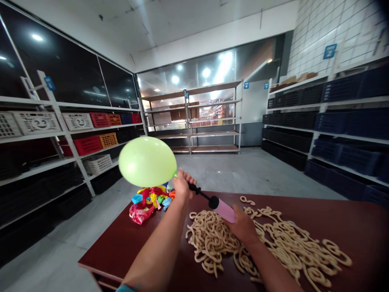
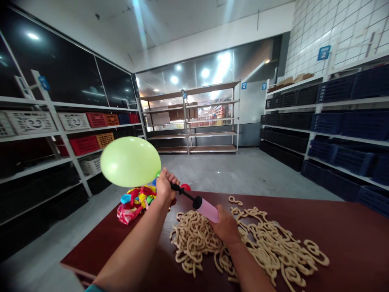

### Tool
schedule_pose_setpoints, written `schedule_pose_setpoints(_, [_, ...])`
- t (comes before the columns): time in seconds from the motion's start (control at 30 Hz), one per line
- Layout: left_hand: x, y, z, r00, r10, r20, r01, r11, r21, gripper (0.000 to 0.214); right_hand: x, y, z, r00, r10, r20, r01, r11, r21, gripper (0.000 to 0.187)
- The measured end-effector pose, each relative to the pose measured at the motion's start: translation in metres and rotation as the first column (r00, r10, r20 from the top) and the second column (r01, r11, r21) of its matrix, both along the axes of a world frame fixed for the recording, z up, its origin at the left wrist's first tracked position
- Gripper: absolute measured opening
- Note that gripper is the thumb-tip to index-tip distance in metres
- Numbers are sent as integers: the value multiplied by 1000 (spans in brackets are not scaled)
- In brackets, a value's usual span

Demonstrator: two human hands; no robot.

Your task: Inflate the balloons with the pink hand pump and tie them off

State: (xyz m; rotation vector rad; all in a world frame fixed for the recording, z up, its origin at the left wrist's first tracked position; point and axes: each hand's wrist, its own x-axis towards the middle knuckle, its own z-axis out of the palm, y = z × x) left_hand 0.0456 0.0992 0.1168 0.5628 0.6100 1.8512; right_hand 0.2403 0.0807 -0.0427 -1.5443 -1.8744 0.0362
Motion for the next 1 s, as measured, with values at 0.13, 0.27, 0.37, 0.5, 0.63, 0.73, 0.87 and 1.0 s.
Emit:
schedule_pose_setpoints(0.13, [34,6,-32,999,-51,0,51,995,-86,44,-3,-1,-2,1000,-7,26,7,1000,5,28])
schedule_pose_setpoints(0.27, [43,4,-41,999,-52,9,53,993,-104,42,-7,-3,-2,999,-15,47,12,998,57,26])
schedule_pose_setpoints(0.37, [32,-5,-25,998,-53,-14,52,995,-81,41,-11,-5,1,999,-18,48,13,994,113,30])
schedule_pose_setpoints(0.5, [2,-20,13,996,-43,-76,45,998,32,42,-11,-6,7,1000,-7,26,4,991,134,35])
schedule_pose_setpoints(0.63, [-28,-30,43,992,6,-126,9,993,118,45,-7,-6,10,1000,8,-3,-7,993,119,35])
schedule_pose_setpoints(0.73, [-35,-29,47,990,49,-129,-31,990,140,46,-5,-7,12,1000,9,-2,-9,995,102,33])
schedule_pose_setpoints(0.87, [-17,-18,21,993,45,-105,-39,997,63,47,-4,-9,12,1000,0,28,-1,1000,28,32])
schedule_pose_setpoints(1.0, [15,-12,-17,997,4,-76,-5,1000,-22,44,-7,-9,9,997,0,78,-1,1000,14,33])
